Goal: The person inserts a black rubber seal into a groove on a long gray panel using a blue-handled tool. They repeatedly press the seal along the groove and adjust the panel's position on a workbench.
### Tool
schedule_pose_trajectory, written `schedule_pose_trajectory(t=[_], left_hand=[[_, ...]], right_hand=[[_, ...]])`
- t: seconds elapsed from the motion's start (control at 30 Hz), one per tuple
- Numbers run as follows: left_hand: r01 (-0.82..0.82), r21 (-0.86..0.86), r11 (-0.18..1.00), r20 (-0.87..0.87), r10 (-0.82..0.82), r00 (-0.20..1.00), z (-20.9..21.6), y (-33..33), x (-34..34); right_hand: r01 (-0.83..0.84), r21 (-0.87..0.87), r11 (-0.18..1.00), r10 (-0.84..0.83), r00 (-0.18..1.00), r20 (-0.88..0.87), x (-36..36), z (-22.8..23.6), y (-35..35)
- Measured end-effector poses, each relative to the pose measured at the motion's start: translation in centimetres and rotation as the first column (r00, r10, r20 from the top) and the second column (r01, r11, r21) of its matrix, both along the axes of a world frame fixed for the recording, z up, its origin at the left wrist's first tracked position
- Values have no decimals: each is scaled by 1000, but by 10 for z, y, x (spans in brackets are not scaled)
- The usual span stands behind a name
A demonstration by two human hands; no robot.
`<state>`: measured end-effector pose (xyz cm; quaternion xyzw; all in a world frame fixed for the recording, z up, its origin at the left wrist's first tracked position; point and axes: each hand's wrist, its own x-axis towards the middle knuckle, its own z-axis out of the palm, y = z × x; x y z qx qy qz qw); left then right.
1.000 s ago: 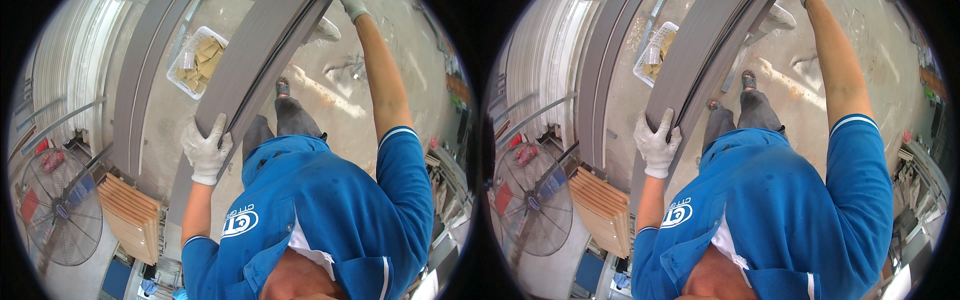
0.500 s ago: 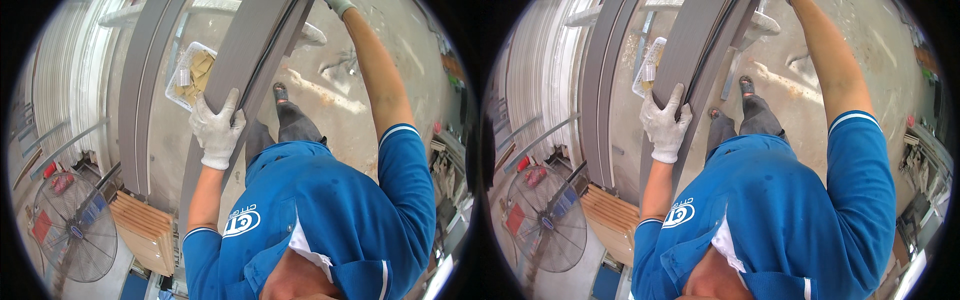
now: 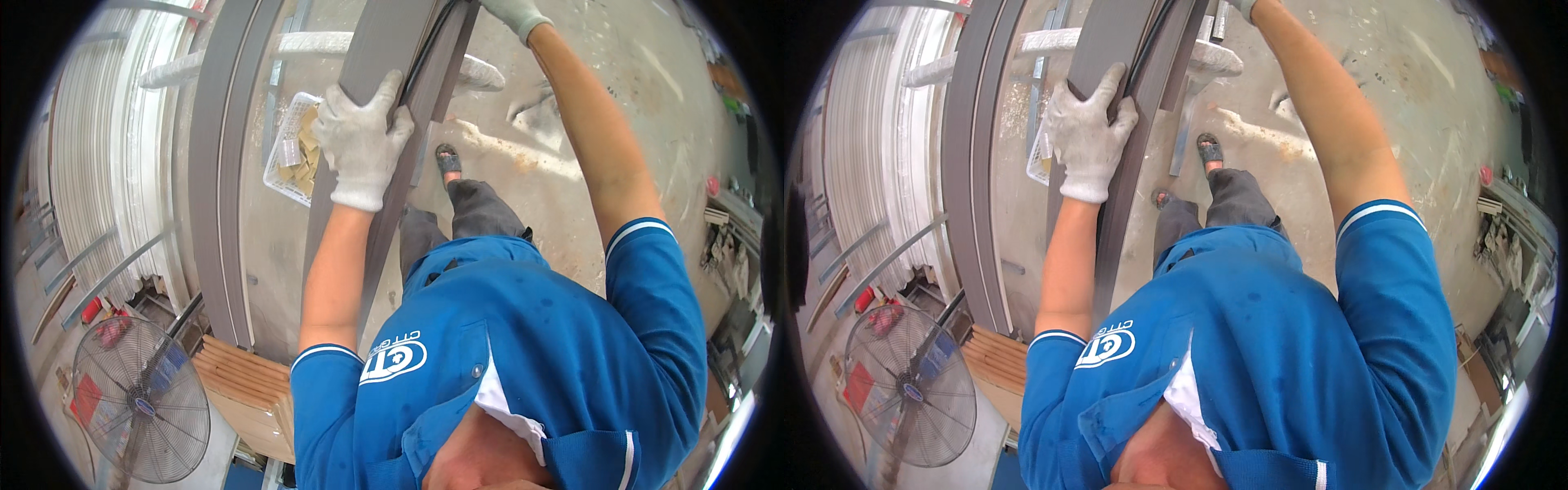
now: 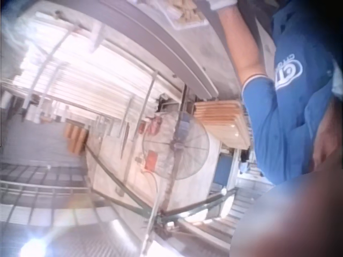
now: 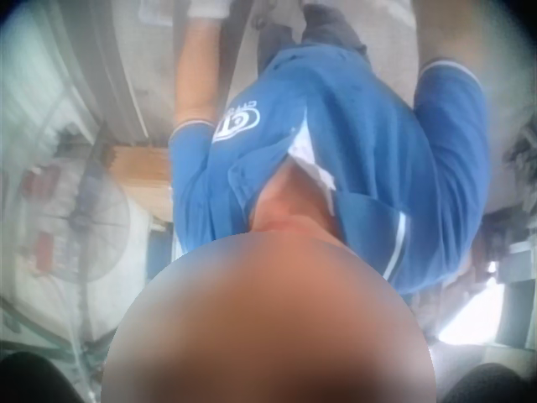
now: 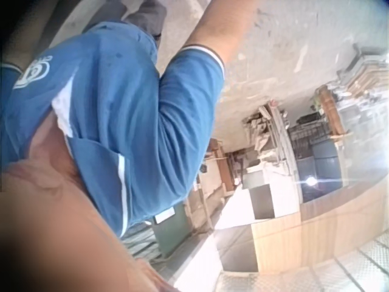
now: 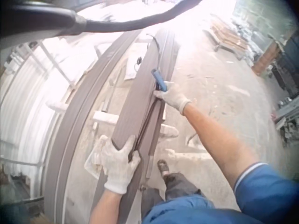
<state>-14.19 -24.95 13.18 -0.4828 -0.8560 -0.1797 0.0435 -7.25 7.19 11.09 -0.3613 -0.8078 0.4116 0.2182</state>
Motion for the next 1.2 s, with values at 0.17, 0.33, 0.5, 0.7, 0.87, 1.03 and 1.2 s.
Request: schedule_pose_trajectory(t=[0.17,0.33,0.5,0.7,0.87,1.03,1.2], left_hand=[[-25,-40,999,-17,25,1000,1,81,-16],[133,112,985,183,-152,971,3,34,-32],[43,-34,999,433,-24,901,19,-147,4],[-133,-264,955,239,198,951,23,-283,67],[-192,-235,953,37,206,978,-2,-288,78],[-142,-203,969,-4,145,989,-1,-253,69],[-97,-193,976,33,105,994,7,-199,56]], right_hand=[[45,91,995,-53,994,93,0,6,-6],[66,94,993,-69,997,35,-6,-1,-6],[89,125,988,-84,995,-49,-11,-12,0],[67,32,997,-65,996,-65,-18,-18,20],[24,46,999,-21,997,-77,-18,-24,28],[8,-22,1000,-8,1000,-8,-14,-21,28],[22,13,1000,-22,999,-31,-15,-18,21]])
